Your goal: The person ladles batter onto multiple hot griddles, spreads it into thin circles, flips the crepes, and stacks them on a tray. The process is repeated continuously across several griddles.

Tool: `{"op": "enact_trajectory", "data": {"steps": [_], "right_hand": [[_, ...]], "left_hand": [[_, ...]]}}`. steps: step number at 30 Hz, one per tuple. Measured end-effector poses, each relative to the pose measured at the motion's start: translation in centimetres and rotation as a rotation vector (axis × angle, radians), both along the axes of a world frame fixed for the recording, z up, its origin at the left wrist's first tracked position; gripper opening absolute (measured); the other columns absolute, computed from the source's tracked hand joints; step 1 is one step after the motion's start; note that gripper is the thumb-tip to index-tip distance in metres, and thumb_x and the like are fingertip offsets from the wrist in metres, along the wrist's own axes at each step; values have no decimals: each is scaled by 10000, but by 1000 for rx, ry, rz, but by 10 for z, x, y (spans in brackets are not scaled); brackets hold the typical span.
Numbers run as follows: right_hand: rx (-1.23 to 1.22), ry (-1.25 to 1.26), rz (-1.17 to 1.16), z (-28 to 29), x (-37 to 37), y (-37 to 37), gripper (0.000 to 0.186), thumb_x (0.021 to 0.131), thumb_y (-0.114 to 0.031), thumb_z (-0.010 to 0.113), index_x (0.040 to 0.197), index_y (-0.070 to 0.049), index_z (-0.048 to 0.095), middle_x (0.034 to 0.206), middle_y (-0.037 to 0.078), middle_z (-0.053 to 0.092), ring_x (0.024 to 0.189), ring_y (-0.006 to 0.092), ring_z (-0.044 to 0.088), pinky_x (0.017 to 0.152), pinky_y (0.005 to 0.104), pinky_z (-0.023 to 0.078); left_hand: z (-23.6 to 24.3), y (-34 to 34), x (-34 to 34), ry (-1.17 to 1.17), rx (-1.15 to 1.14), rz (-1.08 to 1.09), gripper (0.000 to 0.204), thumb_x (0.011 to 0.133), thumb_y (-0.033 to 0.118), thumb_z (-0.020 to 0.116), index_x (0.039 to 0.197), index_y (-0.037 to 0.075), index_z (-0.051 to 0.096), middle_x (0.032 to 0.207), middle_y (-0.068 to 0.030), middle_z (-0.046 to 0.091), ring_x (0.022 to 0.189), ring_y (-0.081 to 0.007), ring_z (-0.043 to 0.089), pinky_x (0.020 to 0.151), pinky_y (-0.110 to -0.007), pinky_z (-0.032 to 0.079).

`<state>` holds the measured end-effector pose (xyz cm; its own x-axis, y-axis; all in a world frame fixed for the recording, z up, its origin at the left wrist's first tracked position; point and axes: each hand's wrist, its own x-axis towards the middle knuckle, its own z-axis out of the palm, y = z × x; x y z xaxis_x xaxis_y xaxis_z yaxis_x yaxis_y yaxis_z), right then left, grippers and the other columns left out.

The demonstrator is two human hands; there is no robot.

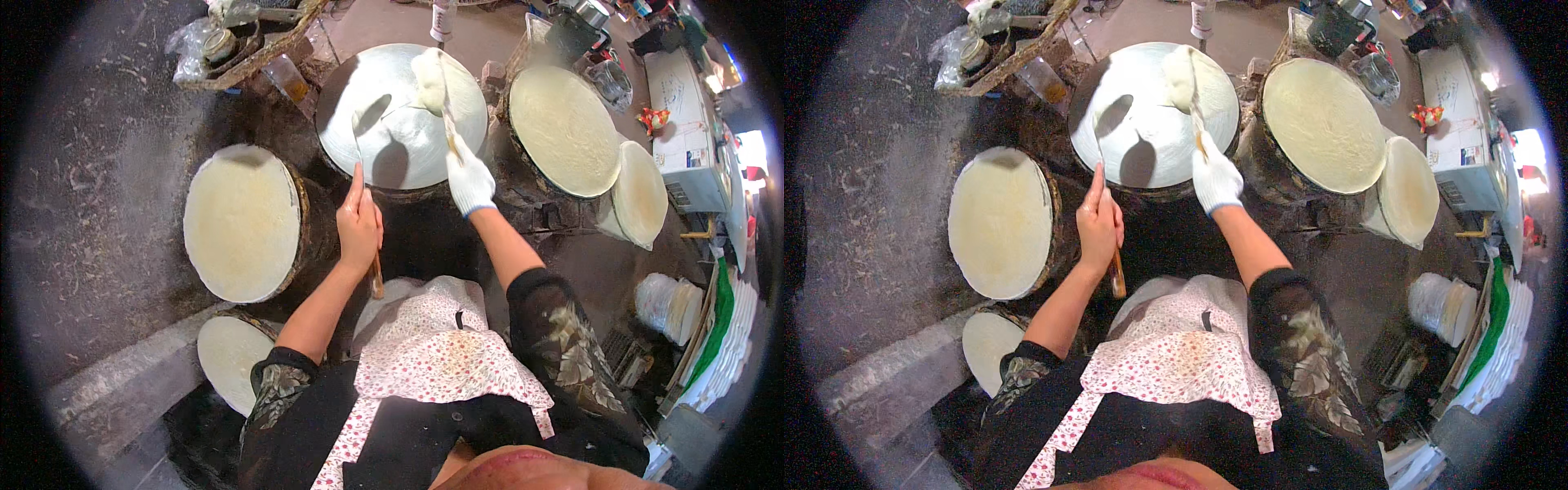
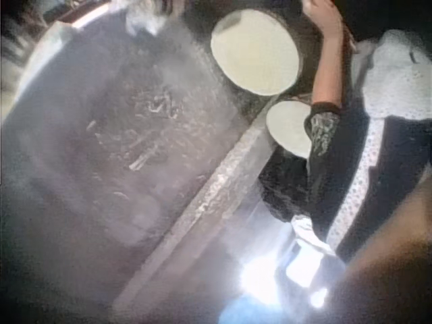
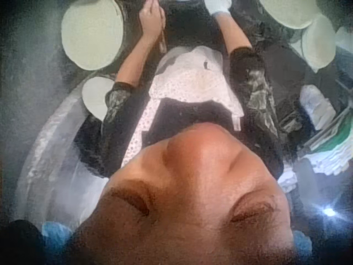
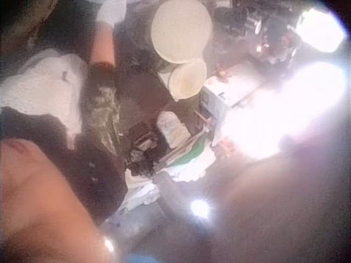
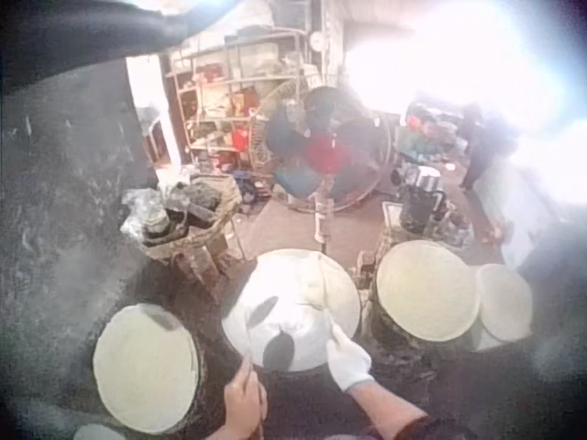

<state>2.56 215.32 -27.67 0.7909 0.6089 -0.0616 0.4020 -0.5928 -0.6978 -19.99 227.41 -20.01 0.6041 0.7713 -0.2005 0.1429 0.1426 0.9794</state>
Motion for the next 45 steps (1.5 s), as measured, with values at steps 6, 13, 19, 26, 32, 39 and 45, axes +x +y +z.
{"op": "enact_trajectory", "data": {"steps": [6, 13, 19, 26, 32, 39, 45], "right_hand": [[99, -77, -105, 5, 11, 9, 461, 1012, -360, 570, 1447, -215, 615, 1194, 194, 733, 1086, 374, 711, 930, 427, 553], [96, -153, 51, 1, 16, 26, 445, 999, -400, 530, 1421, -287, 615, 1117, 233, 722, 1013, 425, 703, 891, 487, 548], [-211, -77, 63, 0, 18, 33, 490, 1009, -444, 525, 1492, -365, 542, 1033, 215, 744, 943, 428, 722, 863, 526, 550], [165, -115, 47, -5, 34, 32, 474, 988, -419, 582, 1428, -253, 641, 1137, 202, 743, 1031, 379, 722, 924, 434, 553], [-111, -204, 298, -2, 43, 51, 518, 1002, -465, 519, 1478, -273, 585, 1079, 235, 742, 1037, 444, 704, 922, 505, 540], [-165, -145, 301, 12, 46, 59, 509, 1006, -448, 524, 1500, -325, 543, 1062, 242, 746, 987, 428, 724, 888, 495, 555], [-36, -44, 181, 19, 63, 56, 425, 996, -450, 574, 1393, -320, 655, 992, 201, 759, 894, 382, 749, 822, 456, 578]], "left_hand": [[-9, -34, -54, 21, -120, 25, 543, 1127, 107, 398, 1663, 147, 322, 603, 65, 415, 475, -29, 361, 441, -222, 364], [40, -18, -55, -173, -98, -5, 544, 1129, 101, 402, 1664, 157, 314, 630, 43, 459, 472, -25, 400, 425, -191, 366], [64, -5, -52, -163, -66, 44, 533, 1133, 114, 412, 1658, 149, 328, 630, 48, 459, 460, -25, 391, 425, -192, 368], [32, -30, -65, -116, -190, 28, 527, 1131, 112, 411, 1652, 159, 347, 608, 53, 448, 438, -23, 367, 414, -203, 365], [29, -43, -67, -104, -192, 68, 525, 1133, 121, 414, 1652, 159, 347, 610, 48, 448, 449, -28, 373, 427, -207, 366], [36, -49, -58, -83, -181, 45, 527, 1133, 128, 412, 1654, 164, 343, 626, 41, 468, 444, -33, 386, 440, -202, 382], [51, -54, -39, -371, -160, 150, 545, 1135, 111, 407, 1667, 175, 307, 661, 27, 463, 462, -26, 377, 434, -196, 377]]}}
